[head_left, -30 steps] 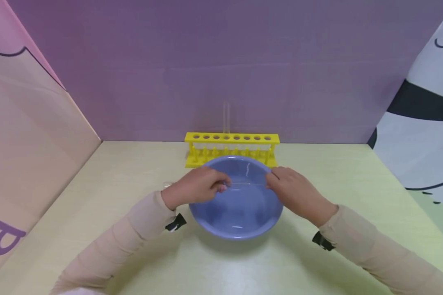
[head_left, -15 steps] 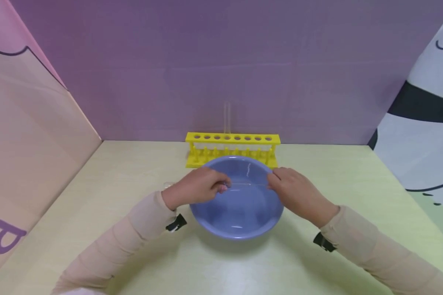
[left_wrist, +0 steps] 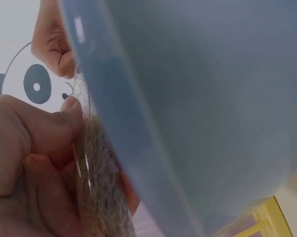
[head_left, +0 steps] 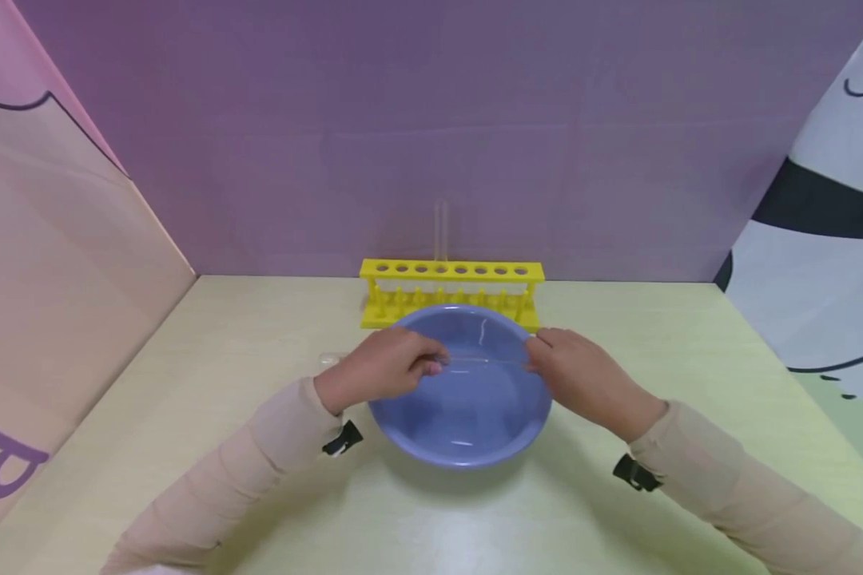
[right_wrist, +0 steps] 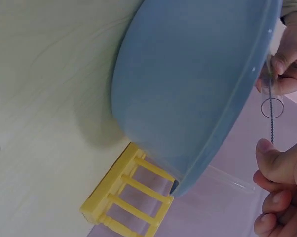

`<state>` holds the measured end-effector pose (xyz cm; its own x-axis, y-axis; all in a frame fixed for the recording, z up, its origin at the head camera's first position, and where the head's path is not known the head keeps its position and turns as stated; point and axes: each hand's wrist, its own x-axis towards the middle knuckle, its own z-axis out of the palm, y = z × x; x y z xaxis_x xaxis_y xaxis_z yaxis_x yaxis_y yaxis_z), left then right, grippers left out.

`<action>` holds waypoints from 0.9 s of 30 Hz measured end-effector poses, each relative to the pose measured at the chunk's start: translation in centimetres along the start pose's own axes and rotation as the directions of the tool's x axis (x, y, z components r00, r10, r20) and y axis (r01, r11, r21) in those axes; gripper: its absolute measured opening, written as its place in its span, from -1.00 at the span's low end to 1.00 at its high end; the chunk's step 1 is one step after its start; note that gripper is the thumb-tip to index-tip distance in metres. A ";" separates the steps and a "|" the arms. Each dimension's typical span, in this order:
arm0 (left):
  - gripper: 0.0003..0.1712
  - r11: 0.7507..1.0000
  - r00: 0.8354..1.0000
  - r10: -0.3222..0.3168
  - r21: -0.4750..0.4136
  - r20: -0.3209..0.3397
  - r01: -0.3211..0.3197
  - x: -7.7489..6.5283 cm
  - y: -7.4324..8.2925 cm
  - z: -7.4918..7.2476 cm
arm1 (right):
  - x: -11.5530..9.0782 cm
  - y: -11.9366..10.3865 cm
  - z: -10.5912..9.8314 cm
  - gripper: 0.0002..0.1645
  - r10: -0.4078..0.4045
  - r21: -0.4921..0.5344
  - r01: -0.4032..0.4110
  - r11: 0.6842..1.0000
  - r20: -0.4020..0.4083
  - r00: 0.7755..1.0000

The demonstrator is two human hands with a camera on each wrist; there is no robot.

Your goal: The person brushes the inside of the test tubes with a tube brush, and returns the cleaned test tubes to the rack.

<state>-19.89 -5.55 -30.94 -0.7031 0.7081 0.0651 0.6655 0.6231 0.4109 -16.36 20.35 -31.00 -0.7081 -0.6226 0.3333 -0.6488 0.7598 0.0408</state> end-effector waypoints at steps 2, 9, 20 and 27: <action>-0.77 1.000 1.000 0.008 0.007 -0.016 -0.007 0.0 0.0 0.1 | 0.0 0.0 -0.1 -0.71 0.009 0.035 -0.009 0.999 0.010 1.000; -0.75 0.997 0.996 0.041 0.060 -0.078 -0.037 0.0 -0.1 0.5 | -0.1 0.4 -0.6 -0.69 0.049 0.189 -0.060 0.980 0.064 0.997; -0.80 0.983 0.975 0.128 0.150 -0.184 -0.101 -0.4 -0.2 0.9 | 0.0 1.8 -0.5 -0.78 0.035 0.391 -0.077 0.917 0.112 0.993; -0.81 0.961 0.950 0.181 0.250 -0.253 -0.117 -0.7 -0.4 1.4 | -0.2 2.6 -0.8 -0.74 0.058 0.461 -0.163 0.872 0.233 0.971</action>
<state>-19.31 -5.80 -32.43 -0.6109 0.7020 0.3660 0.7844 0.5994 0.1596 -17.68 22.66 -30.16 -0.7901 -0.6037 0.1061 -0.5789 0.6779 -0.4532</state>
